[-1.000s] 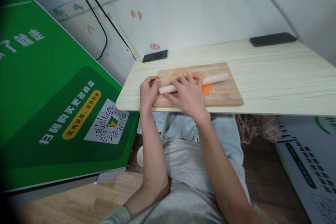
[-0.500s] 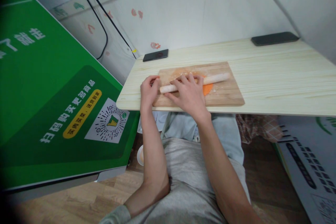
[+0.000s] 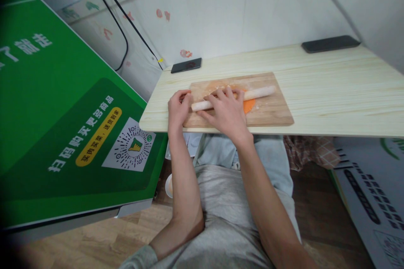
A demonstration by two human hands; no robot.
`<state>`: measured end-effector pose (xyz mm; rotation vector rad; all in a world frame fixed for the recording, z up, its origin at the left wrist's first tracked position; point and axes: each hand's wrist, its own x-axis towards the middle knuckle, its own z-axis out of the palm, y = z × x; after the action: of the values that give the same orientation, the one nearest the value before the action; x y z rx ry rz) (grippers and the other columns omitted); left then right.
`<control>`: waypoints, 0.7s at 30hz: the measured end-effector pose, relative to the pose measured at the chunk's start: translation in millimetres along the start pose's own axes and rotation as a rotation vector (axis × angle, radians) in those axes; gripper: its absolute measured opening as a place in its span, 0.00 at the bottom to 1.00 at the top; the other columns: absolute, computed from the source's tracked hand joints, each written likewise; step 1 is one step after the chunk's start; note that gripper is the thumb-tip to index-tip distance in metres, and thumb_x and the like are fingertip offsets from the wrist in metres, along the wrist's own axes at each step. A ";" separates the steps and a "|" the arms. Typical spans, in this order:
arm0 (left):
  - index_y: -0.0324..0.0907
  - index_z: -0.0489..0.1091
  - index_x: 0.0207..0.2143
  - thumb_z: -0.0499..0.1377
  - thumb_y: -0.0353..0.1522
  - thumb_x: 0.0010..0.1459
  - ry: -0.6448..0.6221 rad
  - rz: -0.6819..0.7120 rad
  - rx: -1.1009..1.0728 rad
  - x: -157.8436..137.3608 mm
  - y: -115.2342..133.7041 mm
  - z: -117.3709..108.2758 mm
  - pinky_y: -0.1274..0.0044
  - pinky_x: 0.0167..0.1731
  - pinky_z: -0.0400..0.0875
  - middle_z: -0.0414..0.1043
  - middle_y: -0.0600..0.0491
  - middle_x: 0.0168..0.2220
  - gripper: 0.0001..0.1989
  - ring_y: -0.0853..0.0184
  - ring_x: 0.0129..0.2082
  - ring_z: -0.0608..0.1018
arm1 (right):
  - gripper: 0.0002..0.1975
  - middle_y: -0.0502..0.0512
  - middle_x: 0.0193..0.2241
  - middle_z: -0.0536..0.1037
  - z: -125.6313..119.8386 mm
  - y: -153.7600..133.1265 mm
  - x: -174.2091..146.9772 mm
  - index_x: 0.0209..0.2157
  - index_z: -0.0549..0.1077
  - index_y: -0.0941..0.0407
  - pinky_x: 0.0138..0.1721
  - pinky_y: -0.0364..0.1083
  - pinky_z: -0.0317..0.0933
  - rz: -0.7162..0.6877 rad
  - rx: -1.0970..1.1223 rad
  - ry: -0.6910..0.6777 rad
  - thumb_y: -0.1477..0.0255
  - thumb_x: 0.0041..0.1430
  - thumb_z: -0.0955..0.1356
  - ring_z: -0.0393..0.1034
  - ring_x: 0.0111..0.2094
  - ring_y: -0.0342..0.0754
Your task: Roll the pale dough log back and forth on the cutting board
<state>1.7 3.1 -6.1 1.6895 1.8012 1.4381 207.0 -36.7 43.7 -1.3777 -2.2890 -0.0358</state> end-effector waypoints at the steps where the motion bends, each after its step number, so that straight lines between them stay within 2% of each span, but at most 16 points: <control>1: 0.45 0.80 0.45 0.60 0.28 0.69 0.002 0.000 0.002 -0.2 0.1 0.0 0.64 0.57 0.78 0.85 0.48 0.48 0.08 0.57 0.49 0.84 | 0.21 0.58 0.57 0.83 0.1 0.0 0.0 0.57 0.81 0.52 0.63 0.66 0.51 -0.001 0.001 0.001 0.52 0.75 0.71 0.69 0.60 0.66; 21: 0.44 0.80 0.44 0.61 0.27 0.69 -0.001 -0.006 -0.016 -0.3 1.6 -0.7 0.63 0.57 0.79 0.85 0.47 0.48 0.08 0.57 0.49 0.84 | 0.22 0.59 0.59 0.82 -1.2 -0.7 0.3 0.58 0.81 0.52 0.65 0.67 0.50 0.011 0.016 -0.020 0.52 0.76 0.70 0.68 0.61 0.67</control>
<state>2.2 2.2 -4.6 1.6752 1.7877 1.4446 206.7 -37.1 45.0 -1.3887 -2.2924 -0.0001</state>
